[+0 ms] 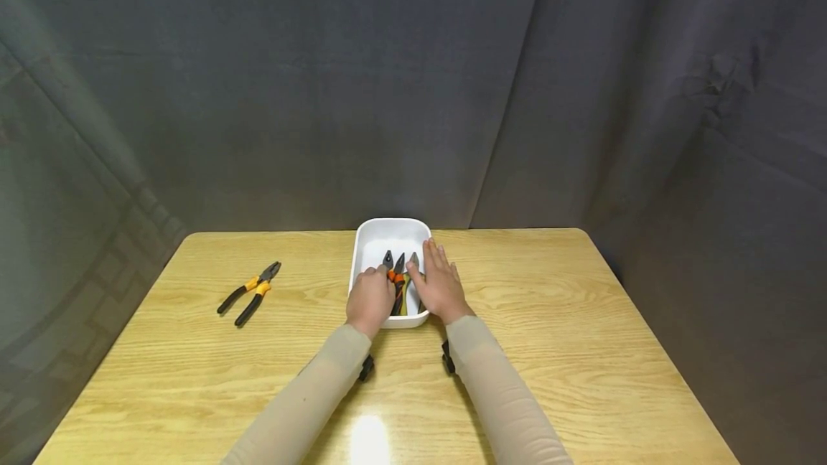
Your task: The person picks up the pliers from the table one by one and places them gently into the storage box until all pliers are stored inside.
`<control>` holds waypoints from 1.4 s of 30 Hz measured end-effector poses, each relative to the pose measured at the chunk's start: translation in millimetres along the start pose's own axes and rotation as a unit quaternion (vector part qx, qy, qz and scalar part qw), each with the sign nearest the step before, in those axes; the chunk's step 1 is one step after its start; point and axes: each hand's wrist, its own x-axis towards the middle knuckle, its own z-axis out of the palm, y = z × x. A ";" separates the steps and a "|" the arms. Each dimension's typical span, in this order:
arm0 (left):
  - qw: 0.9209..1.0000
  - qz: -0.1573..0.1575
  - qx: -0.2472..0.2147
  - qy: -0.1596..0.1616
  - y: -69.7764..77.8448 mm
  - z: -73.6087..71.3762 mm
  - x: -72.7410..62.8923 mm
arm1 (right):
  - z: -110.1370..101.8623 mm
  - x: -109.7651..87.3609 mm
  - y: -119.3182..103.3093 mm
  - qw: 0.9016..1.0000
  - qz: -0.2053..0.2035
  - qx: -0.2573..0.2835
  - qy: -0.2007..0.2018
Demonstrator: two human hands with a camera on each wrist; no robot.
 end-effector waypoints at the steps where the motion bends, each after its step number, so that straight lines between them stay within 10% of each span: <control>1: 1.000 0.001 -0.003 0.002 -0.2 -0.1 0.1 | -0.2 -0.1 -0.1 1.000 0.000 0.000 0.000; 42: 0.984 0.056 -0.134 0.099 -8.4 5.0 -5.9 | -1.6 -0.6 -2.4 1.000 0.005 -0.002 -0.005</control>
